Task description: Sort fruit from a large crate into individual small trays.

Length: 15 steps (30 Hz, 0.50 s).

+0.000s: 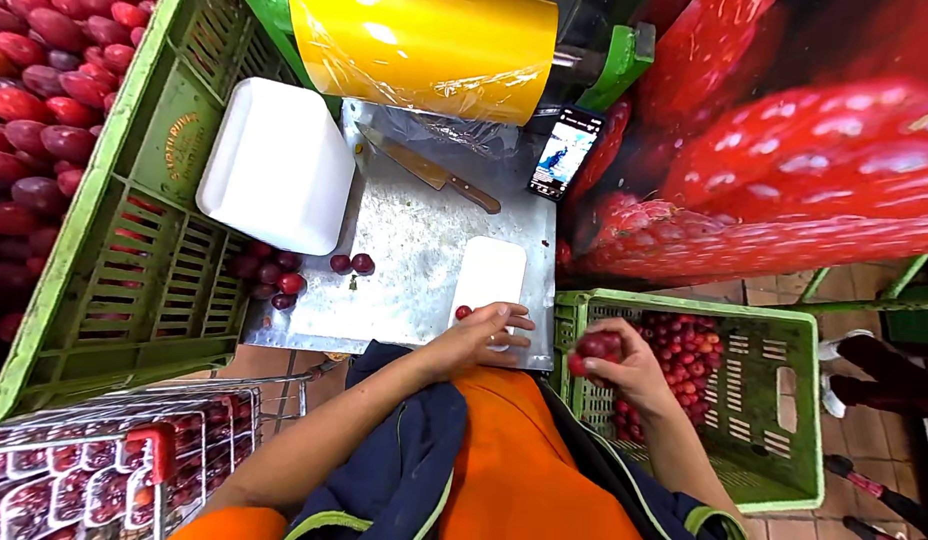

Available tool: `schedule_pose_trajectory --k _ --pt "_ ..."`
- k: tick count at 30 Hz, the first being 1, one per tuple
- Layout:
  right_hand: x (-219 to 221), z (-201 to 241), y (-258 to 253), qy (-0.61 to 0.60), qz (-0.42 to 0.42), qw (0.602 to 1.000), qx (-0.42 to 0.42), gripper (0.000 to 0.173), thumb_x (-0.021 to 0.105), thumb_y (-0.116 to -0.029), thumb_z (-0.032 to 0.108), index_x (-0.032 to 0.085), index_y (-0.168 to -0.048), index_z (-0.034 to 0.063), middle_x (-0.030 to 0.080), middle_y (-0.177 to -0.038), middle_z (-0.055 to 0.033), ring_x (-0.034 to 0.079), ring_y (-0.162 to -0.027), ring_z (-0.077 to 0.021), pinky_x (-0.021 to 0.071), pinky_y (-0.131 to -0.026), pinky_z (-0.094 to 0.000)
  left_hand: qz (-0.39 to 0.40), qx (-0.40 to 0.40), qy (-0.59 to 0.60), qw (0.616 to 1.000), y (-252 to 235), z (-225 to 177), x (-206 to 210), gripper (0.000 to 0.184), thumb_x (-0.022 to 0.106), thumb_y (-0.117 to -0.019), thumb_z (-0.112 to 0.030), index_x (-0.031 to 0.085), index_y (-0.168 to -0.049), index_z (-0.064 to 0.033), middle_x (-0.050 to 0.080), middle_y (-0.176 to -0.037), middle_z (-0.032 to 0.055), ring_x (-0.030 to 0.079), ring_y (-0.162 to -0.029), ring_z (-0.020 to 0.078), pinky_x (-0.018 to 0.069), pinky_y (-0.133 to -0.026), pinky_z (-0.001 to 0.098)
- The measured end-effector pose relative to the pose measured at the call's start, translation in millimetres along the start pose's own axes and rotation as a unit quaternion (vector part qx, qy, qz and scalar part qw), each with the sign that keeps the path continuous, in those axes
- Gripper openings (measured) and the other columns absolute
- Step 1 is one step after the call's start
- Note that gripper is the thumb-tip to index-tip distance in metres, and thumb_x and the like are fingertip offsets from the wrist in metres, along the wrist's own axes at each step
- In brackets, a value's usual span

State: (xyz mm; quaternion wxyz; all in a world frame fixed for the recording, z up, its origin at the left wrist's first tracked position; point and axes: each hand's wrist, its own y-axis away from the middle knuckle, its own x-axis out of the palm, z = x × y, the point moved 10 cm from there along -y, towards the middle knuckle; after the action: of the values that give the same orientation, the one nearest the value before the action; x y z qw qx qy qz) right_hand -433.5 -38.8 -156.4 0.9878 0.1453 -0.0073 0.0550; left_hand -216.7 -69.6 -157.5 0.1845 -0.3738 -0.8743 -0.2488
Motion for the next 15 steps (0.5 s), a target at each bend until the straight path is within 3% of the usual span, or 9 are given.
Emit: schedule_pose_trajectory --k 2,3,4,6,9,10,12,14,15 --pt "54 24 -14 0.061 0.056 0.996 -0.019 0.046 0.087 -0.0791 0.015 0.069 -0.121 0.0193 0.073 -0.105 -0.0056 0.070 -0.073 -0.0147 0.0604 -0.059 -0.0292 0.048 -0.050 0.056 0.996 -1 12 13 0.071 0.019 -0.1063 -0.061 0.037 -0.155 -0.0134 0.057 -0.143 0.0133 0.065 -0.120 0.0309 0.0566 -0.097 0.0526" --pt "74 27 -20 0.081 0.072 0.994 -0.026 0.045 0.087 -0.0805 0.016 0.069 -0.121 0.0184 0.073 -0.104 -0.0053 0.070 -0.075 -0.0161 0.0616 -0.062 -0.0315 0.066 -0.060 0.074 0.993 -1 19 14 0.072 0.020 -0.1057 -0.063 0.038 -0.155 -0.0133 0.059 -0.138 0.0139 0.066 -0.116 0.0300 0.0574 -0.094 0.0518" --pt "88 24 -24 0.094 0.074 0.993 -0.025 0.042 0.086 -0.0824 0.018 0.069 -0.121 0.0188 0.072 -0.100 -0.0049 0.068 -0.071 -0.0163 0.0602 -0.059 -0.0314 0.077 -0.070 0.080 0.991 1 25 13 0.068 0.024 -0.1070 -0.061 0.040 -0.153 -0.0134 0.061 -0.133 0.0130 0.067 -0.111 0.0270 0.0584 -0.093 0.0479" --pt "102 11 -27 0.039 0.066 0.997 0.001 0.034 0.082 -0.0881 0.018 0.066 -0.118 0.0161 0.069 -0.086 -0.0085 0.060 -0.056 -0.0147 0.0528 -0.049 -0.0274 0.065 -0.086 0.072 0.992 8 32 2 0.045 0.036 -0.1102 -0.041 0.047 -0.144 -0.0141 0.065 -0.117 0.0076 0.069 -0.095 0.0171 0.0593 -0.084 0.0352" --pt "107 -16 -22 -0.164 0.057 0.981 0.088 0.020 0.062 -0.1010 0.020 0.060 -0.121 0.0174 0.062 -0.079 -0.0073 0.051 -0.049 -0.0087 0.0456 -0.045 -0.0220 0.035 -0.092 0.044 0.994 19 38 -18 0.030 0.044 -0.1097 -0.023 0.054 -0.137 -0.0141 0.065 -0.108 0.0061 0.062 -0.079 0.0112 0.0540 -0.073 0.0260" --pt "106 -26 -21 -0.238 0.042 0.964 0.114 0.018 0.052 -0.1060 0.026 0.058 -0.122 0.0191 0.060 -0.077 -0.0044 0.049 -0.049 -0.0065 0.0442 -0.045 -0.0200 0.017 -0.084 0.031 0.996 23 37 -26 0.031 0.045 -0.1093 -0.022 0.054 -0.137 -0.0142 0.064 -0.108 0.0064 0.061 -0.079 0.0114 0.0535 -0.073 0.0262" --pt "99 -49 -20 -0.366 0.000 0.916 0.164 0.032 0.035 -0.1107 0.038 0.059 -0.121 0.0178 0.058 -0.077 -0.0013 0.051 -0.052 -0.0055 0.0449 -0.046 -0.0182 -0.034 -0.066 -0.006 0.997 34 29 -43 0.036 0.047 -0.1080 -0.019 0.051 -0.144 -0.0175 0.064 -0.117 0.0072 0.064 -0.089 0.0152 0.0551 -0.081 0.0316" --pt "94 -71 -15 -0.417 -0.026 0.883 0.211 0.047 0.026 -0.1112 0.046 0.058 -0.126 0.0146 0.063 -0.085 -0.0064 0.059 -0.061 -0.0116 0.0490 -0.050 -0.0220 -0.100 -0.046 -0.053 0.993 47 15 -67 0.046 0.049 -0.1063 -0.015 0.045 -0.151 -0.0208 0.064 -0.131 0.0072 0.066 -0.107 0.0204 0.0561 -0.093 0.0386" --pt "93 -79 -11 -0.400 -0.026 0.887 0.229 0.050 0.022 -0.1114 0.046 0.057 -0.130 0.0152 0.065 -0.090 -0.0084 0.062 -0.064 -0.0137 0.0504 -0.052 -0.0236 -0.136 -0.039 -0.096 0.985 51 7 -80 0.048 0.048 -0.1068 -0.014 0.042 -0.154 -0.0202 0.062 -0.137 0.0058 0.066 -0.113 0.0204 0.0553 -0.097 0.0402"
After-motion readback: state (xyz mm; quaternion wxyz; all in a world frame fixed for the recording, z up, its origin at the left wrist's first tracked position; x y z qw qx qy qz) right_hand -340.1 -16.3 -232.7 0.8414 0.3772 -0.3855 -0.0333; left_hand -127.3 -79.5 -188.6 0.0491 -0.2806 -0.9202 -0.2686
